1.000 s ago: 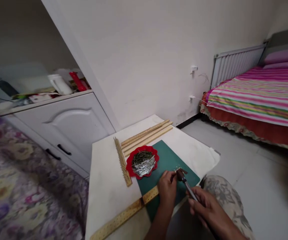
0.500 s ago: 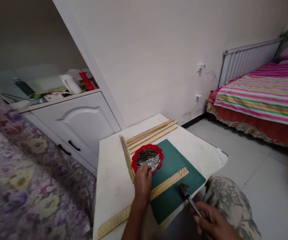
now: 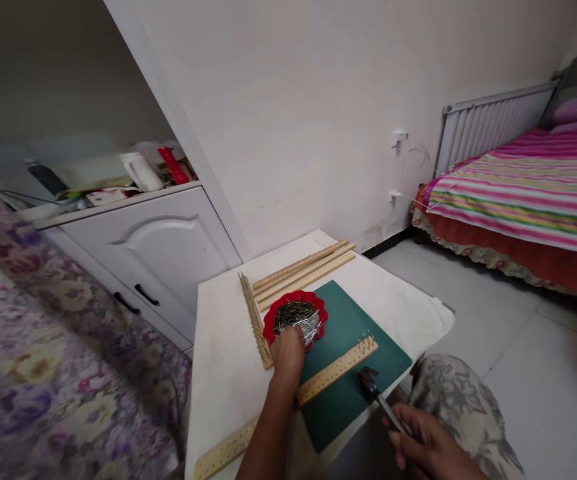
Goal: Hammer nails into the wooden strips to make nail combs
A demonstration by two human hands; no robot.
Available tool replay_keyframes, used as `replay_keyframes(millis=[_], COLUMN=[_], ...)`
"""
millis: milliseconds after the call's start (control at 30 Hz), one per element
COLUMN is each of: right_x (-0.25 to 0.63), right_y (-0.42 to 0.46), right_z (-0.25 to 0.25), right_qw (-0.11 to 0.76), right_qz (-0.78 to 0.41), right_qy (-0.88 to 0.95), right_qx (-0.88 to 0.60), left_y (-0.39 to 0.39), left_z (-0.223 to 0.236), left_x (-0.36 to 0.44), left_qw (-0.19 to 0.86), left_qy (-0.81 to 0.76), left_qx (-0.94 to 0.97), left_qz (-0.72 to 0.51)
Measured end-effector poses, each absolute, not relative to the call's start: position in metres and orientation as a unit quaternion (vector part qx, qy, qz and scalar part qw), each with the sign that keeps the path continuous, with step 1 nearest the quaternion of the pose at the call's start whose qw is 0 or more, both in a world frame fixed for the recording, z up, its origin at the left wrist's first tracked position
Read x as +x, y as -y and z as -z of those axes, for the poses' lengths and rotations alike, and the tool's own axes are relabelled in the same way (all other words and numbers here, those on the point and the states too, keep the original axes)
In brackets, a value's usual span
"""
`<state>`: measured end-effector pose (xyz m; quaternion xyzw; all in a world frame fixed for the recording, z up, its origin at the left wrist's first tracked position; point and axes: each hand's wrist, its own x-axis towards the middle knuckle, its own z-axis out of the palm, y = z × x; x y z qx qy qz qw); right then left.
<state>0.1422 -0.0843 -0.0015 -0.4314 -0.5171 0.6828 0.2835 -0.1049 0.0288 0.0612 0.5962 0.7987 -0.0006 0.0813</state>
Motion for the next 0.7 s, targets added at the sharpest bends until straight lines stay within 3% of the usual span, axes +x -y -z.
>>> replay_keyframes(millis=[567,700], right_x=[0.138,0.138], right_y=[0.087,0.089], right_z=[0.012,0.008], right_qw=[0.306,0.314], right_qz=[-0.680,-0.685], right_qy=[0.511,0.504], right_qx=[-0.427,-0.422], left_y=[-0.013,-0.015], left_z=[-0.055,-0.056], left_x=[-0.113,-0.114], left_qw=[-0.006,0.018], left_qy=[-0.761,-0.759], left_qx=[0.640,0.642], left_qz=[-0.106,-0.108])
